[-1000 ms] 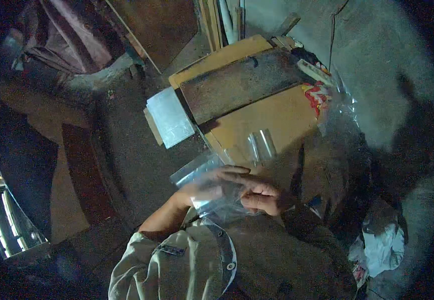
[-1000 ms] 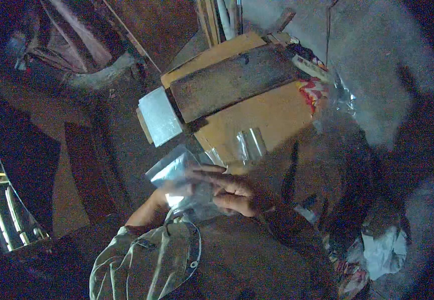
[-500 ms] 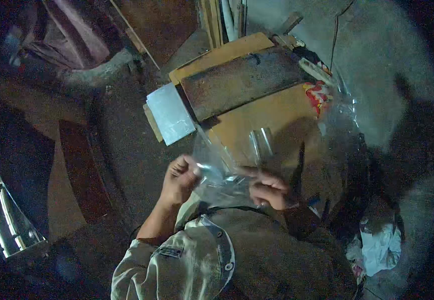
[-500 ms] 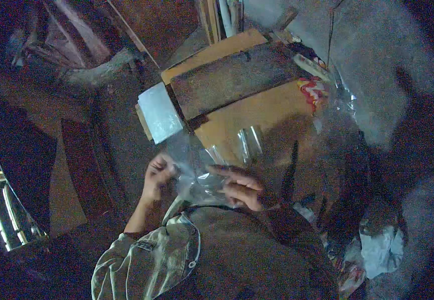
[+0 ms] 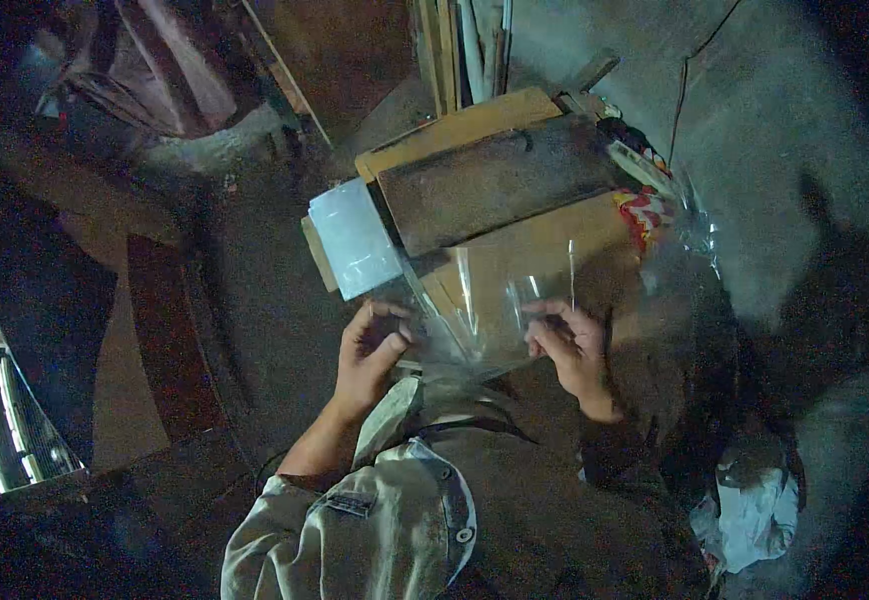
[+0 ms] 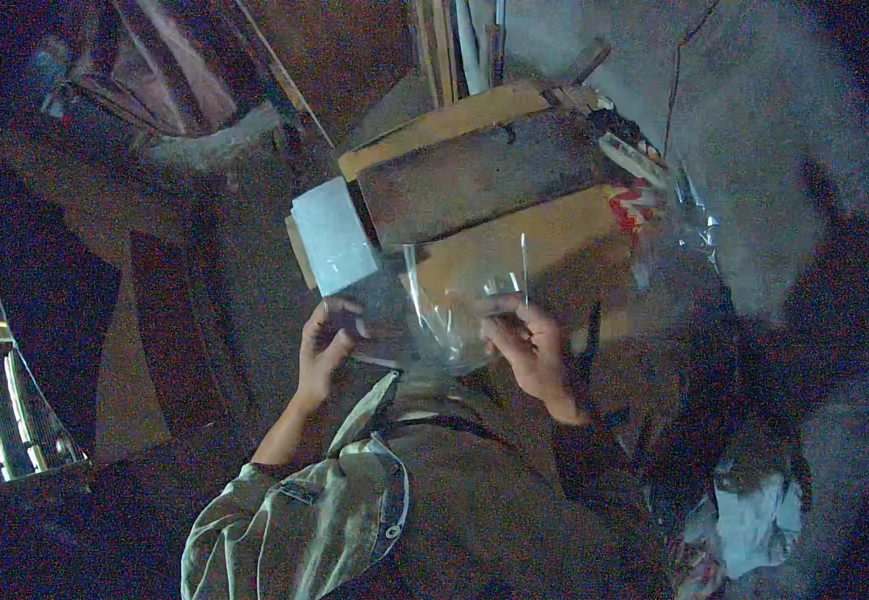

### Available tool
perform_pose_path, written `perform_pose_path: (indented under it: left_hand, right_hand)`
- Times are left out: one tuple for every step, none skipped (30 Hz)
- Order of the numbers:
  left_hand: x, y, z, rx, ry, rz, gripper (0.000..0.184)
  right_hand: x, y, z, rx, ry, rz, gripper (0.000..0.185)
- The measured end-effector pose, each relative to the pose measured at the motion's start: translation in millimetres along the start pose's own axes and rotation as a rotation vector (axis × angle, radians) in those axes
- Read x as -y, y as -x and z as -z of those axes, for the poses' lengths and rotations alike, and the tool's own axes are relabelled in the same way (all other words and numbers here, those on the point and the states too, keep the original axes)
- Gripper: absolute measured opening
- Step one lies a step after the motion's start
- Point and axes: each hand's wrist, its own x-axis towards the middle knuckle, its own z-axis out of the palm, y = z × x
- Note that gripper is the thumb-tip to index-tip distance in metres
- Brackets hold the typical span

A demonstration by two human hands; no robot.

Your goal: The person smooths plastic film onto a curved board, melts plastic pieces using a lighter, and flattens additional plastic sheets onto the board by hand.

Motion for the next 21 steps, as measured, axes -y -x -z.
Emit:
perform_pose_path:
  left_hand:
    - [0.2,-0.3,6.6,0.034,-0.114,0.012,0.011]
    - [1.9,-1.2,9.2,0.032,-0.115,0.007,0.011]
    - [2.3,-3.0,10.4,-0.002,-0.111,0.016,0.009]
    - [1.3,-5.2,10.3,-0.036,-0.107,0.026,0.006]
    - [-0.1,-7.9,6.9,-0.1,-0.11,-0.034,0.005]
    - [-4.8,-11.3,5.7,-0.102,-0.11,-0.041,0.005]
    - [-9.6,-15.6,4.3,-0.087,-0.179,-0.062,0.005]
    - [-13.0,-20.2,3.6,-0.073,-0.249,-0.081,0.006]
    - [-11.5,-27.8,7.4,-0.086,-0.327,-0.102,0.008]
    - [-6.4,-38.3,12.2,-0.093,-0.326,-0.11,0.008]
    - [0.5,-50.5,18.0,-0.11,-0.298,-0.11,0.01]
    - [3.8,-62.8,22.9,-0.128,-0.268,-0.11,0.011]
    - [2.0,-77.2,27.6,-0.111,-0.368,-0.137,0.013]
    - [-1.6,-91.4,30.8,-0.094,-0.468,-0.163,0.014]
    - [-9.8,-102.8,21.6,-0.13,-0.301,-0.198,0.016]
    - [-13.8,-118.6,30.7,-0.172,-0.632,-0.248,0.016]
    - [-15.0,-134.5,33.8,-0.192,-0.585,-0.316,0.016]
    - [-19.4,-148.6,34.2,-0.211,-0.538,-0.382,0.016]
    - [-28.9,-161.6,34.1,-0.228,-0.495,-0.426,0.015]
    - [-41.0,-169.6,32.3,-0.244,-0.453,-0.466,0.014]
    - [-56.0,-170.9,29.3,-0.251,-0.398,-0.481,0.012]
  right_hand:
    - [-2.3,-1.6,0.4,0.05,-0.02,0.066,0.02]
    - [-2.1,-2.6,0.7,0.054,-0.02,0.07,0.02]
    - [-1.3,-3.8,1.2,-0.024,0.016,0.069,0.018]
    - [-0.6,-5.5,1.5,-0.103,0.053,0.068,0.017]
    - [-1.0,-10.7,1.8,-0.207,0.12,0.181,0.014]
    - [0.3,-14.1,3.3,-0.203,0.12,0.187,0.014]
    - [2.1,-17.2,6.7,-0.16,0.145,0.178,0.013]
    - [3.9,-20.7,10.7,-0.117,0.169,0.168,0.012]
    - [-1.5,-33.1,17.5,-0.139,0.297,0.251,0.013]
    - [1.7,-46.0,22.5,-0.132,0.298,0.259,0.013]
    - [5.9,-59.8,26.6,-0.156,0.369,0.237,0.014]
    - [9.9,-74.3,30.1,-0.18,0.441,0.215,0.015]
    - [11.8,-91.7,33.4,-0.172,0.443,0.224,0.015]
    - [12.1,-110.4,36.2,-0.173,0.47,0.244,0.016]
    - [15.4,-128.3,37.3,-0.171,0.497,0.264,0.017]
    - [24.0,-144.0,36.2,-0.161,0.497,0.274,0.017]
    - [34.0,-158.3,33.3,-0.174,0.541,0.316,0.016]
    - [42.4,-175.1,31.6,-0.188,0.584,0.358,0.016]
    - [34.7,-205.8,37.9,-0.172,0.56,0.45,0.016]
    - [25.2,-231.0,43.5,-0.155,0.534,0.538,0.016]
    - [53.4,-228.8,31.0,-0.205,0.604,0.462,0.015]
